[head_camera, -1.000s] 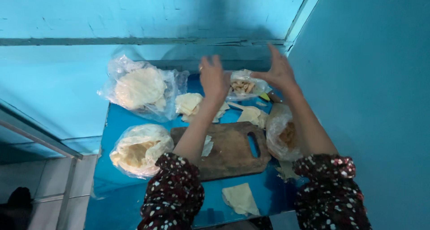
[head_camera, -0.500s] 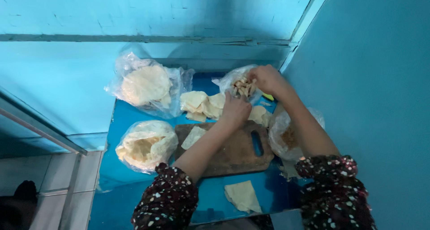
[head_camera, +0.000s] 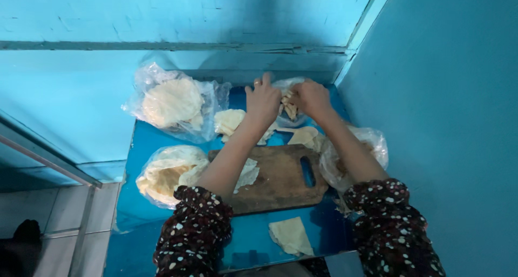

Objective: The person tears thin dough sheets into smaller pieces on a wooden cutting board, working one piece at a time and setting the torn pieces aside. They occasionally reach into a plastic bag of dough pieces and continue tearing pieces on the board.

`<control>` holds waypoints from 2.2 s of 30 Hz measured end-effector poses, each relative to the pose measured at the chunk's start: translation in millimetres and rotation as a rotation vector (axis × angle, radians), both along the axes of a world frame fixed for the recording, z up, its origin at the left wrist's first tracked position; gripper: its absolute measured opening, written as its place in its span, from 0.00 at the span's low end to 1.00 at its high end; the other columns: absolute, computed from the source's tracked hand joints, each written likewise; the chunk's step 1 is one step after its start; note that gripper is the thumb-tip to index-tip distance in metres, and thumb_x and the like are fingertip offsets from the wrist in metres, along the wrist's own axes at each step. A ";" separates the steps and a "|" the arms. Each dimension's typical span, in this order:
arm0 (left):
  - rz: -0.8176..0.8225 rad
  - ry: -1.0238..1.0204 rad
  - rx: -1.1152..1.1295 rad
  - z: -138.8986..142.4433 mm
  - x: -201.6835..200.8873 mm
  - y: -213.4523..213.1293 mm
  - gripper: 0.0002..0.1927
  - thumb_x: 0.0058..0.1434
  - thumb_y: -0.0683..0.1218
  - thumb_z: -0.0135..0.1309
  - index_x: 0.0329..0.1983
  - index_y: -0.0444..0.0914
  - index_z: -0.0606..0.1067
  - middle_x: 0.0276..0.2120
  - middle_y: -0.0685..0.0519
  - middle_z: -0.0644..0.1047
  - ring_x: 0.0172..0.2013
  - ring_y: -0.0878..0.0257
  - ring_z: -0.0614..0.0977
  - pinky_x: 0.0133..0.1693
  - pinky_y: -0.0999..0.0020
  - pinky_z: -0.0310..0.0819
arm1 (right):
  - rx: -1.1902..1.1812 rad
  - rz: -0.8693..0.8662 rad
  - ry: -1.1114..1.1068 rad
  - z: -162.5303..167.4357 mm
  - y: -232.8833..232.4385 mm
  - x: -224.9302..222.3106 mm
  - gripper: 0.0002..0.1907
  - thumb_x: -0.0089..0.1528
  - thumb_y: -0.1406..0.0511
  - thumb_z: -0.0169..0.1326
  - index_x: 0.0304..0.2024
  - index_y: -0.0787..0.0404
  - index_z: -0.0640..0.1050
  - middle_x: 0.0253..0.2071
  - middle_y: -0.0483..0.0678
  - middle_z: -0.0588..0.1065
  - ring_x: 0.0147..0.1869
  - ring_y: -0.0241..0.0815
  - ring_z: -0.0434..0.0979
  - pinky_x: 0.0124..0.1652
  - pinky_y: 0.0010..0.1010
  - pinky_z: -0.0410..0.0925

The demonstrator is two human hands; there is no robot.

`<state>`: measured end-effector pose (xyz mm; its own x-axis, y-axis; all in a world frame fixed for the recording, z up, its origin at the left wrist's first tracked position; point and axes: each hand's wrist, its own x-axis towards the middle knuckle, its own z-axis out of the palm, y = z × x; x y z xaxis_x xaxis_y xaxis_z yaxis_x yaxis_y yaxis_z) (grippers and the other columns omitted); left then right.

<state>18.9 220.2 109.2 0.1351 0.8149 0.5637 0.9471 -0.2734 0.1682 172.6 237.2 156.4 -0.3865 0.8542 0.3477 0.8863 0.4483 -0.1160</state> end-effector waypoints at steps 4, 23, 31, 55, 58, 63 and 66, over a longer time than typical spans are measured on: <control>-0.026 -0.082 -0.062 -12.8 -6.4 -8.9 0.05 0.52 0.39 0.56 0.31 0.39 0.81 0.48 0.42 0.70 0.52 0.42 0.74 0.44 0.41 0.70 | 0.096 0.030 0.060 -7.9 -1.5 -5.0 0.14 0.51 0.59 0.67 0.38 0.54 0.83 0.42 0.58 0.75 0.44 0.60 0.78 0.40 0.50 0.71; -0.261 -0.595 0.024 -12.5 -17.8 -47.2 0.17 0.51 0.30 0.48 0.39 0.35 0.82 0.47 0.40 0.76 0.47 0.40 0.78 0.48 0.51 0.74 | -0.091 -0.005 0.031 -0.5 8.8 -14.2 0.13 0.50 0.58 0.67 0.35 0.53 0.82 0.39 0.52 0.78 0.47 0.56 0.78 0.43 0.47 0.72; -0.329 -0.780 0.102 -30.2 -11.3 -41.6 0.15 0.54 0.30 0.48 0.37 0.36 0.82 0.40 0.41 0.79 0.45 0.43 0.80 0.47 0.52 0.74 | -0.121 0.114 0.148 -2.9 8.7 13.2 0.15 0.52 0.63 0.63 0.40 0.56 0.76 0.36 0.48 0.80 0.44 0.54 0.81 0.41 0.46 0.72; -0.300 -0.827 0.049 -33.7 -12.0 -36.6 0.15 0.52 0.32 0.53 0.38 0.37 0.83 0.35 0.42 0.79 0.38 0.46 0.82 0.42 0.56 0.76 | -0.138 0.172 -0.058 -4.2 9.2 32.7 0.14 0.56 0.55 0.63 0.41 0.52 0.81 0.40 0.46 0.81 0.48 0.51 0.80 0.44 0.44 0.72; -0.291 -0.867 0.004 -28.6 -18.1 -41.4 0.17 0.52 0.32 0.51 0.39 0.38 0.83 0.35 0.42 0.80 0.38 0.47 0.83 0.42 0.57 0.77 | -0.242 0.170 -0.116 4.5 3.0 30.2 0.20 0.52 0.55 0.66 0.46 0.51 0.82 0.44 0.48 0.81 0.48 0.51 0.80 0.44 0.42 0.71; -0.234 -0.666 0.037 -14.5 -43.7 -75.0 0.09 0.54 0.36 0.57 0.38 0.34 0.82 0.34 0.38 0.78 0.38 0.40 0.79 0.41 0.49 0.73 | -0.398 0.332 0.487 16.4 -42.9 21.3 0.22 0.59 0.61 0.62 0.56 0.53 0.79 0.48 0.47 0.81 0.48 0.41 0.83 0.45 0.30 0.73; -0.189 -0.350 -0.123 -13.4 -71.0 -119.8 0.03 0.57 0.36 0.55 0.32 0.31 0.78 0.35 0.37 0.76 0.41 0.38 0.78 0.43 0.46 0.72 | -0.672 0.652 0.356 5.3 -92.4 9.3 0.16 0.62 0.62 0.60 0.52 0.58 0.82 0.43 0.50 0.84 0.47 0.43 0.84 0.45 0.31 0.75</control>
<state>-52.0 100.4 95.8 0.1059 0.8581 0.5024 0.7623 -0.3945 0.5131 182.0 144.8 161.7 -0.8170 0.5738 0.0573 0.3550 0.5788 -0.7342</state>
